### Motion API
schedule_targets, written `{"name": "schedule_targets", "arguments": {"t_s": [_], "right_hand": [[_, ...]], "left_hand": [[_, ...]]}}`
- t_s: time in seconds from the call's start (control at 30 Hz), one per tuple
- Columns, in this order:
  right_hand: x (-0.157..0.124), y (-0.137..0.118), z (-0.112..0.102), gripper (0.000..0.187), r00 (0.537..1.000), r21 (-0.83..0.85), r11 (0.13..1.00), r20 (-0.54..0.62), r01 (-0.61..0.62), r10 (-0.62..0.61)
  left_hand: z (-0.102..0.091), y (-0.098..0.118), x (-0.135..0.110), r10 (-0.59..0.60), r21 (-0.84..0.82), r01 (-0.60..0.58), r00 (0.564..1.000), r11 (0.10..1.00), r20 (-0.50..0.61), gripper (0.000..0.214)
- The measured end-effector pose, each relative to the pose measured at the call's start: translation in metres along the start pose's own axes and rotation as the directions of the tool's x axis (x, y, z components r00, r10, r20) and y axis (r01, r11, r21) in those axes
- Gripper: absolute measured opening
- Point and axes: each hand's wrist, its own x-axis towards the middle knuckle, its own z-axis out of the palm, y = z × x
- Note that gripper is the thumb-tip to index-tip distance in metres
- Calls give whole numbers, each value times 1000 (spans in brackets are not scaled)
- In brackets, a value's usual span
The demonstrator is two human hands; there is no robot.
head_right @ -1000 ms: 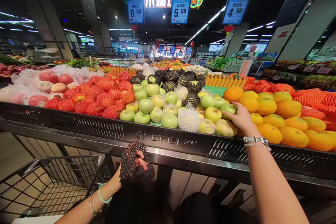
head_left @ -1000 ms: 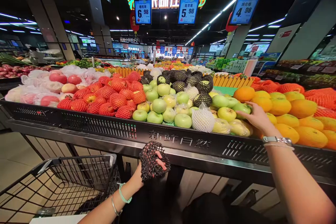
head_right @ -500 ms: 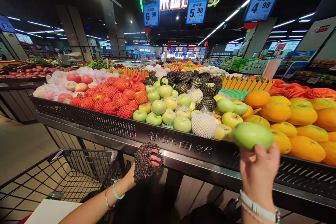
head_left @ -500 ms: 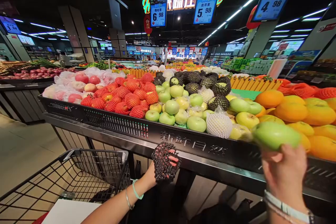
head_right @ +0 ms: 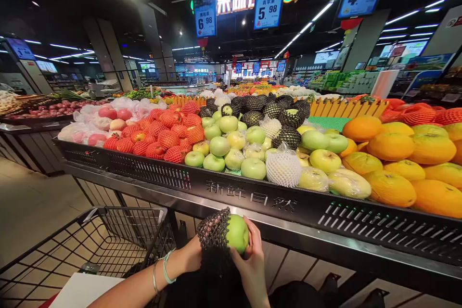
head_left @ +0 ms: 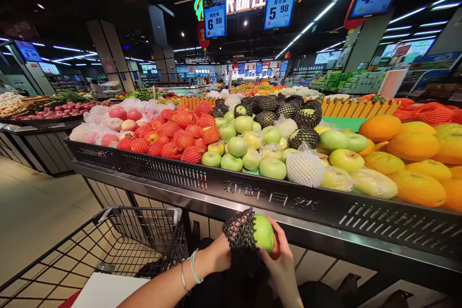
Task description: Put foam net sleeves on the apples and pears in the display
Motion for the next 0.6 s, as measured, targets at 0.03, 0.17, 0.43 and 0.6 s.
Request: {"name": "schedule_targets", "arguments": {"t_s": [0.03, 0.17, 0.43, 0.6], "right_hand": [[0, 1, -3, 68, 998, -65, 997, 34, 45, -43], [-4, 3, -9, 69, 980, -83, 990, 172, 116, -100], [-24, -1, -3, 55, 969, -56, 991, 222, 119, -104], [-29, -13, 12, 49, 965, -86, 979, 206, 185, -164]], "left_hand": [[1, -2, -1, 68, 59, -70, 997, 996, 35, 34], [7, -7, -3, 290, 231, -308, 951, 923, 109, 42], [8, -6, -7, 137, 33, -137, 990, 990, 20, 44], [4, -17, -15, -118, -227, 79, 979, 971, -167, 41]]}}
